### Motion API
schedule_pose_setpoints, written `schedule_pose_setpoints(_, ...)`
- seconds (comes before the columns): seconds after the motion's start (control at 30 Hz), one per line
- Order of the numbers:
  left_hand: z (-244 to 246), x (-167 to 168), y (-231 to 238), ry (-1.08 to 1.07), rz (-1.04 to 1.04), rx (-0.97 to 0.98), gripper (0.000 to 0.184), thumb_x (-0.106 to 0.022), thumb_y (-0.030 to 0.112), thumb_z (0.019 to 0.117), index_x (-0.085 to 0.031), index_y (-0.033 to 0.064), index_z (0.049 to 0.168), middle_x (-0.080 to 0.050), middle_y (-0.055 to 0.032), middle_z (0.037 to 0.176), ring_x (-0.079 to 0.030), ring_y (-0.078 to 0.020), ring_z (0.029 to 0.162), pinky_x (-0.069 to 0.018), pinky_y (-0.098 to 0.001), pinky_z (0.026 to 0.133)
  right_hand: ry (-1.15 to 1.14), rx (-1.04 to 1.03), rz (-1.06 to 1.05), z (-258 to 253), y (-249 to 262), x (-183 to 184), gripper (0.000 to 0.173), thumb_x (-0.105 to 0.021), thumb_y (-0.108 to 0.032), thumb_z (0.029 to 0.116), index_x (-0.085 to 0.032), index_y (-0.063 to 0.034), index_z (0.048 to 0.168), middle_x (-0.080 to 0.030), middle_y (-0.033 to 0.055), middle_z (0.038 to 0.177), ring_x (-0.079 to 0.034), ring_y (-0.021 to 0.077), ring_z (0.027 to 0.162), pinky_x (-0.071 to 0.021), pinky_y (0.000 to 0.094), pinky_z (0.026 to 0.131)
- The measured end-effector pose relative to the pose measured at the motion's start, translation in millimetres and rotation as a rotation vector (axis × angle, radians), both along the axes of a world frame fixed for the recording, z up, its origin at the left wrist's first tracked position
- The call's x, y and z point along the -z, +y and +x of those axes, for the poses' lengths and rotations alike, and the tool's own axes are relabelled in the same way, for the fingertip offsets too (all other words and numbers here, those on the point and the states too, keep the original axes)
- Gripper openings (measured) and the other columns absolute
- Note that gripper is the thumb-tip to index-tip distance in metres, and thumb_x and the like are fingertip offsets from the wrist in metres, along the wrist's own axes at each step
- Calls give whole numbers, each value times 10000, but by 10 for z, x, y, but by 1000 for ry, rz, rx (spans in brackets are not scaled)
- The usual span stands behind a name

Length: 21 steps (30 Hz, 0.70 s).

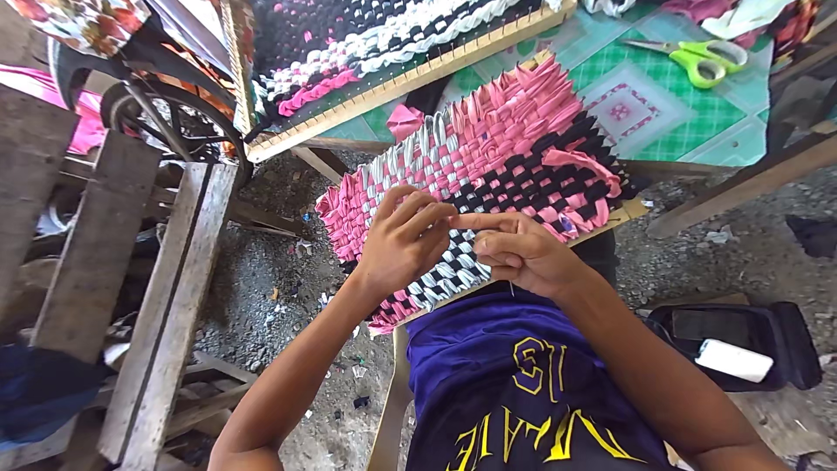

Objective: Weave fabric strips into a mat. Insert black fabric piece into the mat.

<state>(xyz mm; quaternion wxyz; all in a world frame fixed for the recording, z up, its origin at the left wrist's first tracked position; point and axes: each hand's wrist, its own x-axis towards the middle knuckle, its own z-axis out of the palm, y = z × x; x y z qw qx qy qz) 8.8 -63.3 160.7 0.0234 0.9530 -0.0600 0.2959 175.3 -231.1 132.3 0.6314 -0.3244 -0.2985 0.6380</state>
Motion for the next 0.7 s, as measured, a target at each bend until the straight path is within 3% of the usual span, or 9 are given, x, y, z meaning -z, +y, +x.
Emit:
schedule_pose_setpoints(0.1,190,195,161,58,6,-103,201,-608,170,975,-774,109,880,-753,-32,1117,-671,-239,1087,-428,-479,1061,-549,155,-74,186,143,49,351,-578,-117,1036,-631,-13,1366,-608,5,678,-467,44,488,-401,191,447)
schedule_pose_setpoints(0.17,318,335,282,79,-44,-180,202,-617,178,966,-778,121,858,-752,-19,1132,-673,-223,1087,-433,-474,1061,-986,248,-122,424,219,45,419,-589,-254,1050,-604,-52,1417,-663,36,763,-606,111,608,-540,291,589)
schedule_pose_setpoints(0.23,412,440,341,120,-125,-279,169,-644,197,951,-793,143,890,-746,0,1167,-667,-207,1107,-452,-467,1048,-1326,360,-199,679,215,-18,457,-546,-375,1061,-610,-116,1432,-725,65,911,-709,174,800,-606,413,773)
schedule_pose_setpoints(0.27,453,493,349,171,-170,-332,163,-648,208,946,-795,149,908,-739,6,1195,-661,-211,1126,-462,-475,1027,-1450,424,-240,811,173,-55,454,-522,-400,1065,-628,-138,1420,-744,75,1036,-715,211,968,-578,472,897)
schedule_pose_setpoints(0.33,513,593,355,301,-248,-416,184,-630,218,943,-799,145,939,-716,0,1250,-640,-241,1163,-476,-518,984,-1593,540,-299,1097,54,-80,426,-495,-400,1066,-676,-159,1366,-692,113,1296,-556,325,1336,-392,599,1130)
schedule_pose_setpoints(0.4,506,694,326,356,-298,-447,197,-614,217,938,-790,128,929,-703,-17,1269,-639,-258,1160,-493,-532,950,-1633,649,-324,1285,-111,-89,368,-512,-323,1063,-711,-123,1299,-692,152,1275,-556,377,1312,-401,609,1108)
schedule_pose_setpoints(0.53,446,739,303,344,-318,-423,168,-641,206,935,-782,119,907,-699,-30,1257,-646,-271,1131,-511,-534,924,-1451,598,-391,1262,-306,-51,240,-601,-208,1025,-751,-73,1154,-742,158,1046,-726,298,945,-577,554,886)
schedule_pose_setpoints(0.63,452,731,279,357,-279,-432,190,-616,212,944,-783,124,922,-692,-23,1272,-642,-265,1145,-519,-526,915,-1441,532,-357,1018,-103,131,189,-629,-184,997,-767,-84,1079,-749,129,986,-731,284,909,-588,563,865)
schedule_pose_setpoints(0.7,460,711,265,357,-257,-439,189,-613,209,944,-783,128,926,-692,-15,1274,-638,-257,1157,-517,-522,920,-1573,532,-345,856,128,246,199,-630,-153,986,-775,-100,1111,-737,149,1077,-701,349,1030,-555,617,883)
